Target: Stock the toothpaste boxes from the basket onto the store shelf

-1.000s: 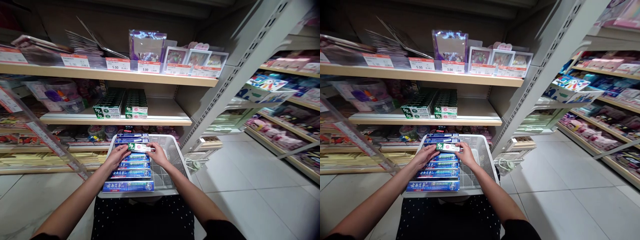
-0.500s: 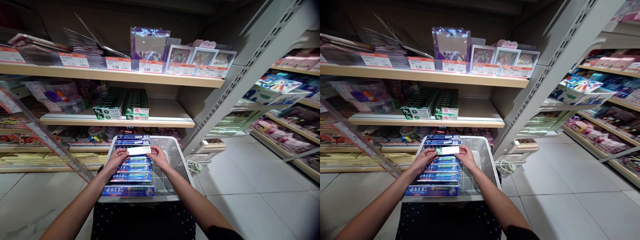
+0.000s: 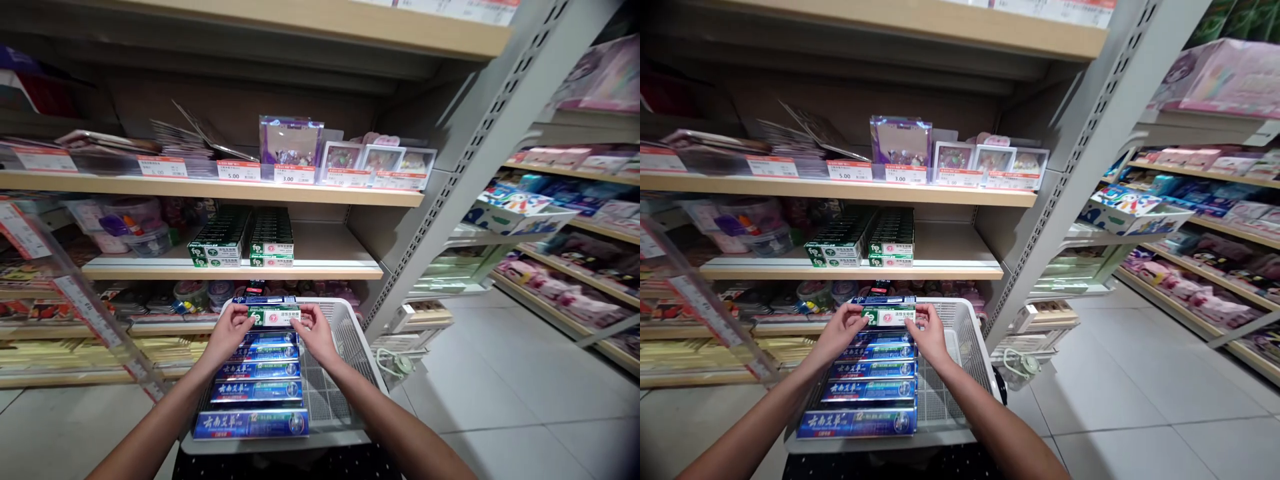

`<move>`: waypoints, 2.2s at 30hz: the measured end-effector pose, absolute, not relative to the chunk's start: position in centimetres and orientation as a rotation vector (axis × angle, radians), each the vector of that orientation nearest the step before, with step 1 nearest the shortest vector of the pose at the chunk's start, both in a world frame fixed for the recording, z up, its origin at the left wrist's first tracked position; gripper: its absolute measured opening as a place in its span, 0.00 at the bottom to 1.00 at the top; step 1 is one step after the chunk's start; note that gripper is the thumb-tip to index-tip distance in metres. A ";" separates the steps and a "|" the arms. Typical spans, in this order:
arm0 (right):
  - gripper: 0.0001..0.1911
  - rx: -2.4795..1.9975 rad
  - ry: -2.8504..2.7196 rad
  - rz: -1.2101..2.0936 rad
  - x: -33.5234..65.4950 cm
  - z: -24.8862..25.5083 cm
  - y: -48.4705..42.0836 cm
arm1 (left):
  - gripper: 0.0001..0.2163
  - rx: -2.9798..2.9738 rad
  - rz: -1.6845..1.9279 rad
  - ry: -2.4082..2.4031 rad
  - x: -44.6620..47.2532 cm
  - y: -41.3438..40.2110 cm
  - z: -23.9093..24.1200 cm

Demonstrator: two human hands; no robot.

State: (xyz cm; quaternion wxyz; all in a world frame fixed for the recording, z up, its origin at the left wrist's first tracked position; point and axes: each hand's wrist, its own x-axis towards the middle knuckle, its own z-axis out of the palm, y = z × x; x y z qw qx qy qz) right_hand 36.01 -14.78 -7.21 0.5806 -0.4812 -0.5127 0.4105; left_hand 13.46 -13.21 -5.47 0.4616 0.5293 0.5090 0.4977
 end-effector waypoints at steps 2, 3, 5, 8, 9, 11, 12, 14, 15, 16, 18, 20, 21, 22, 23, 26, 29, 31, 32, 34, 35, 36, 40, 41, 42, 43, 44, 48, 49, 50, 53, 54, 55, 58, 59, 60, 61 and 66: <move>0.18 -1.070 -1.219 0.867 35.8 -4.6 -13.0 | 0.18 1.428 1.334 1.235 14.0 -11.4 -3.1; 0.18 -1.036 -1.227 0.823 35.7 -3.3 -11.9 | 0.17 1.488 1.395 1.229 14.3 -10.3 -1.9; 0.17 -0.967 -1.238 0.729 35.4 -1.0 -9.3 | 0.15 1.602 1.520 1.258 15.1 -7.9 0.1; 0.16 -0.966 -1.276 0.548 34.9 0.8 -5.7 | 0.13 1.763 1.688 1.403 16.2 -4.8 1.7; 0.16 -0.995 -1.290 0.489 34.7 1.0 -4.7 | 0.12 1.805 1.719 1.461 16.5 -4.0 1.9; 0.15 -1.059 -1.308 0.393 34.3 0.9 -3.5 | 0.11 1.860 1.732 1.554 16.9 -2.8 1.7; 0.14 -1.082 -1.314 0.357 34.1 0.7 -3.1 | 0.10 1.872 1.730 1.581 17.0 -2.4 1.5; 0.13 -1.097 -1.324 0.295 33.8 0.2 -2.5 | 0.10 1.867 1.739 1.597 17.2 -1.9 1.0; 0.13 -1.090 -1.330 0.270 33.7 0.0 -2.4 | 0.09 1.860 1.747 1.590 17.2 -1.7 0.7; 0.13 -1.078 -1.337 0.250 33.7 -0.1 -2.2 | 0.09 1.855 1.754 1.580 17.3 -1.5 0.5; 0.13 -1.058 -1.345 0.230 33.6 -0.3 -1.7 | 0.10 1.859 1.757 1.572 17.4 -1.1 0.1; 0.12 -1.059 -1.346 0.229 33.7 -0.3 -1.2 | 0.11 1.879 1.751 1.592 17.5 -0.6 -0.1; 0.12 -1.065 -1.347 0.228 33.7 -0.4 -0.9 | 0.11 1.890 1.749 1.607 17.6 -0.4 -0.2; 0.12 -1.071 -1.351 0.223 33.8 -0.4 -0.6 | 0.11 1.904 1.747 1.622 17.6 -0.1 -0.3; 0.12 -1.077 -1.359 0.213 33.8 -0.5 -0.3 | 0.11 1.917 1.747 1.636 17.6 0.1 -0.3; 0.11 -1.083 -1.387 0.173 33.9 -0.8 0.1 | 0.12 1.952 1.750 1.663 17.7 0.5 -0.5; 0.11 -1.061 -1.398 0.151 33.9 -1.1 0.2 | 0.12 1.958 1.755 1.664 17.7 0.5 -0.6; 0.12 -1.043 -1.398 0.147 33.9 -1.1 0.0 | 0.13 1.951 1.760 1.651 17.7 0.3 -0.7; 0.12 -1.038 -1.396 0.145 33.8 -1.2 -0.1 | 0.13 1.946 1.763 1.642 17.6 0.2 -0.8; 0.13 -1.042 -1.387 0.155 33.8 -1.3 -0.3 | 0.14 1.930 1.757 1.620 17.6 0.1 -0.9; 0.14 -1.047 -1.380 0.172 33.7 -1.3 -0.4 | 0.15 1.920 1.748 1.608 17.6 -0.1 -0.9; 0.16 -1.048 -1.371 0.199 33.7 -1.4 -0.5 | 0.17 1.906 1.737 1.593 17.6 -0.2 -0.9; 0.24 -0.990 -1.333 0.372 33.7 -1.3 -1.1 | 0.25 1.868 1.706 1.485 17.5 -1.8 -0.6; 0.25 -0.973 -1.330 0.400 33.8 -1.2 -1.5 | 0.26 1.881 1.696 1.474 17.4 -2.5 -0.4; 0.26 -0.962 -1.329 0.413 34.1 -1.1 -1.9 | 0.26 1.904 1.678 1.473 17.2 -3.4 -0.4; 0.26 -0.958 -1.331 0.412 34.4 -1.0 -2.5 | 0.25 1.932 1.652 1.480 16.8 -4.4 -0.4; 0.24 -0.959 -1.334 0.404 34.8 -1.0 -3.3 | 0.23 1.958 1.617 1.487 16.2 -5.6 -0.5; 0.16 -1.002 -1.403 0.410 36.6 -2.5 -7.5 | 0.17 2.087 1.357 1.595 13.0 -9.7 -2.5; 0.15 -1.029 -1.436 0.430 37.0 -3.4 -8.6 | 0.18 2.135 1.265 1.662 12.1 -10.5 -3.4; 0.15 -1.062 -1.471 0.459 37.4 -4.4 -9.5 | 0.20 2.177 1.174 1.731 11.3 -11.1 -4.4; 0.18 -1.194 -1.513 0.628 37.7 -8.3 -11.4 | 0.24 2.245 0.945 1.823 9.9 -12.0 -7.1; 0.19 -1.232 -1.490 0.713 37.6 -9.5 -11.7 | 0.23 2.254 0.901 1.820 9.8 -12.1 -7.8; 0.19 -1.257 -1.457 0.792 37.3 -10.5 -11.9 | 0.22 2.259 0.880 1.815 9.8 -12.2 -8.3; 0.19 -1.280 -1.360 0.898 36.6 -12.1 -12.0 | 0.20 2.224 0.926 1.845 10.0 -12.3 -9.0; 0.19 -1.281 -1.348 0.890 36.4 -12.1 -12.1 | 0.19 2.199 0.956 1.856 10.1 -12.4 -9.1; 0.19 -1.281 -1.346 0.881 36.4 -12.0 -12.2 | 0.19 2.172 0.988 1.860 10.0 -12.5 -9.1; 0.19 -1.281 -1.352 0.881 36.4 -11.9 -12.3 | 0.18 2.141 1.020 1.855 10.0 -12.6 -9.0; 0.17 -1.278 -1.391 0.915 37.8 -11.1 -13.1 | 0.19 1.824 1.091 1.775 9.8 -13.6 -9.5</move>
